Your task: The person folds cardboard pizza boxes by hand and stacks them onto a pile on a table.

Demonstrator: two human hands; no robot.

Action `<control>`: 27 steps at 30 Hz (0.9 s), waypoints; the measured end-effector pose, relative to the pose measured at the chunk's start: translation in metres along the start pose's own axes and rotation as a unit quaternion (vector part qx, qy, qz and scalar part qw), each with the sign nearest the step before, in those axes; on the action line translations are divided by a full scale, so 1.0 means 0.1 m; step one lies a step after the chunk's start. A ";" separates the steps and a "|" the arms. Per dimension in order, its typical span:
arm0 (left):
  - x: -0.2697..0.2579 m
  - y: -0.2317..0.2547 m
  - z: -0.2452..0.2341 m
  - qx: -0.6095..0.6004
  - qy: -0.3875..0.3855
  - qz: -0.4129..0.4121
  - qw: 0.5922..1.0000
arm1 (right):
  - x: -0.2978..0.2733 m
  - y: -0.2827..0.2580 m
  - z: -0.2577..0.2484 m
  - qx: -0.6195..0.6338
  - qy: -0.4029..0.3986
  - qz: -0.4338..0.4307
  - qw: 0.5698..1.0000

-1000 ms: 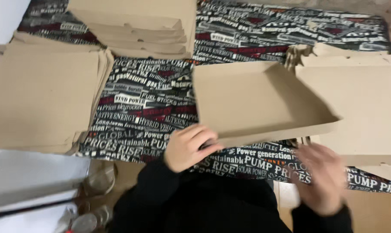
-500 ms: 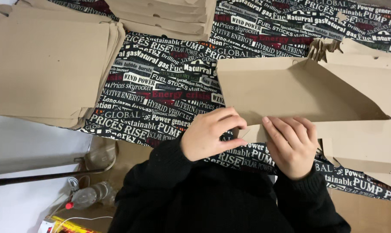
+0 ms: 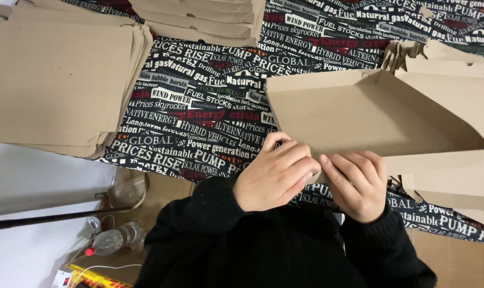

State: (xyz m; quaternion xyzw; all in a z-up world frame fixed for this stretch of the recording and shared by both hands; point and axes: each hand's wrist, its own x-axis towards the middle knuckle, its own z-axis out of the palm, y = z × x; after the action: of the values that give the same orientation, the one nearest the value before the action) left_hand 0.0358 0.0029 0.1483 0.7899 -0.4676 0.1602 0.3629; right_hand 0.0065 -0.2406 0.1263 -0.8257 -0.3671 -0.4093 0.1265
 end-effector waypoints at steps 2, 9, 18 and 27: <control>0.04 0.05 -0.03 -0.041 0.045 -0.016 0.998 | -0.02 0.00 -0.01 -0.003 0.029 0.004 1.000; -0.14 0.03 -0.09 -0.088 0.128 -0.010 0.988 | -0.41 0.03 -0.12 -0.004 0.129 0.056 0.990; -0.41 -0.48 0.11 0.011 0.111 0.109 0.988 | -0.99 0.61 -0.52 0.112 0.150 0.091 0.978; -0.51 -0.64 -0.46 0.189 0.088 0.007 0.978 | -0.57 0.58 -0.53 0.241 0.133 0.204 0.939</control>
State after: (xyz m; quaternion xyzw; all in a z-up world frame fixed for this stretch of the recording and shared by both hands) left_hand 0.0679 0.0871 0.1223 0.8236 -0.4007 0.3170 0.2462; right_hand -0.0061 -0.3366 0.1218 -0.7657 -0.2584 -0.3795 0.4504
